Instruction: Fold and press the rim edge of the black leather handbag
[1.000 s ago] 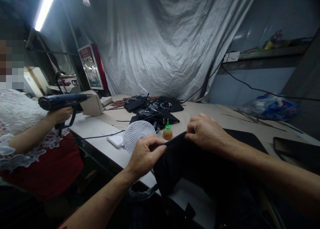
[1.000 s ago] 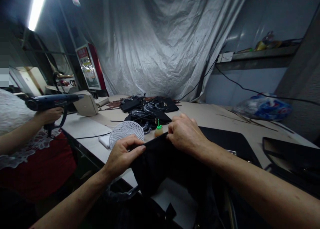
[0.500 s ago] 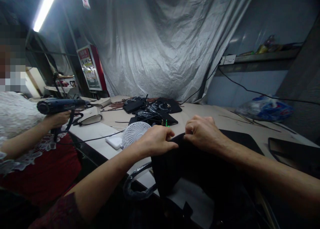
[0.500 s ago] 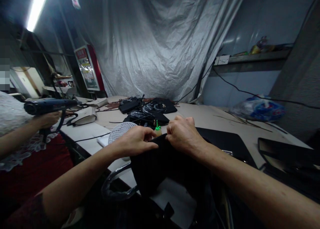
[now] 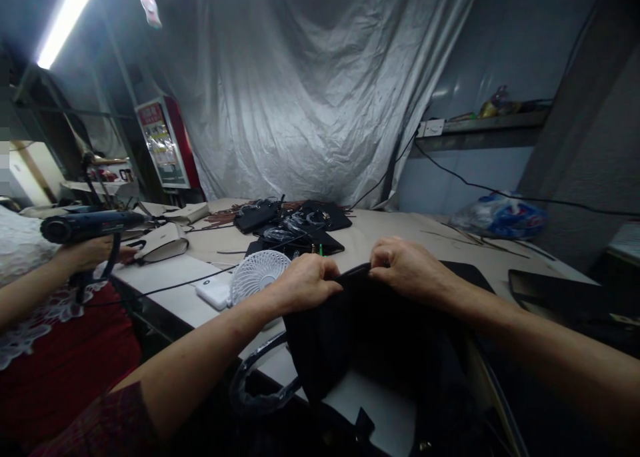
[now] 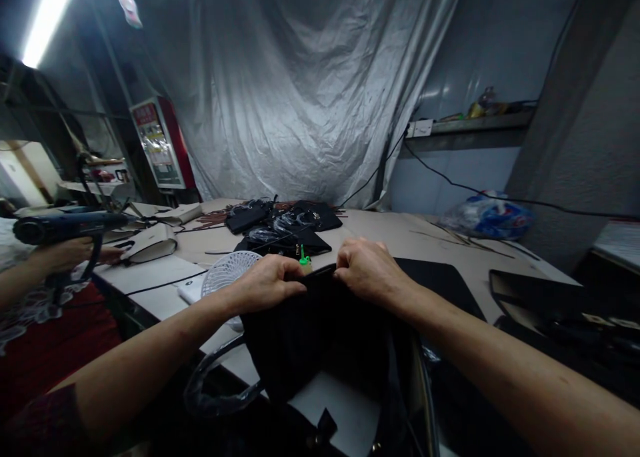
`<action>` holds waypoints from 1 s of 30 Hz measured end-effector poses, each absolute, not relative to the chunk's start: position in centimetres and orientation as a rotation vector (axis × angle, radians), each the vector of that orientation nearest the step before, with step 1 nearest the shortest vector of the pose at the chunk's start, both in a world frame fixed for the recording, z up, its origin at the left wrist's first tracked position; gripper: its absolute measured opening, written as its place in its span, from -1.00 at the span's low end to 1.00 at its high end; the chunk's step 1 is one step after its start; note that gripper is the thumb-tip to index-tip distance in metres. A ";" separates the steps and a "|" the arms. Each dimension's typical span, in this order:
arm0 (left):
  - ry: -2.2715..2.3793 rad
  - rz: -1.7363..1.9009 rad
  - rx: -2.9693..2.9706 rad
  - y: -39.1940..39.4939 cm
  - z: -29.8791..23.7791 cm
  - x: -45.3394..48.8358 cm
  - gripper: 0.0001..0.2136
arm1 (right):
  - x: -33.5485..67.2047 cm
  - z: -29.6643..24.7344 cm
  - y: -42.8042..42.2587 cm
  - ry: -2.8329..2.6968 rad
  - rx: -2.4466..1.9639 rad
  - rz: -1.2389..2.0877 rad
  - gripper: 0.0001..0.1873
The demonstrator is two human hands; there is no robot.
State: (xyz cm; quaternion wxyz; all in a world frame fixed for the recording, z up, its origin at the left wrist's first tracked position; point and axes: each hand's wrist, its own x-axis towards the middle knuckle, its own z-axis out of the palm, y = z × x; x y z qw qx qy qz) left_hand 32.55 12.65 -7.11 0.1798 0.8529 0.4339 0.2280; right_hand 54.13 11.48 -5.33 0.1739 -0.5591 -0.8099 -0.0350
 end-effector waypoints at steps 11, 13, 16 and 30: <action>1.177 0.650 2.402 12.5 -7.0 33.1 -0.92 | 53.7 -5.5 11.7 -2.274 -1.586 -0.272 -0.86; 1.160 0.626 2.396 12.8 -6.9 33.2 -0.92 | 53.8 -5.4 11.6 -2.277 -1.582 -0.288 -0.85; 1.139 0.553 2.375 13.6 -6.7 34.0 -0.89 | 53.8 -5.4 11.6 -2.278 -1.572 -0.322 -0.84; 1.244 0.646 2.590 15.5 -6.7 37.6 -0.80 | 55.6 -6.2 11.5 -2.305 -1.445 -0.258 -0.87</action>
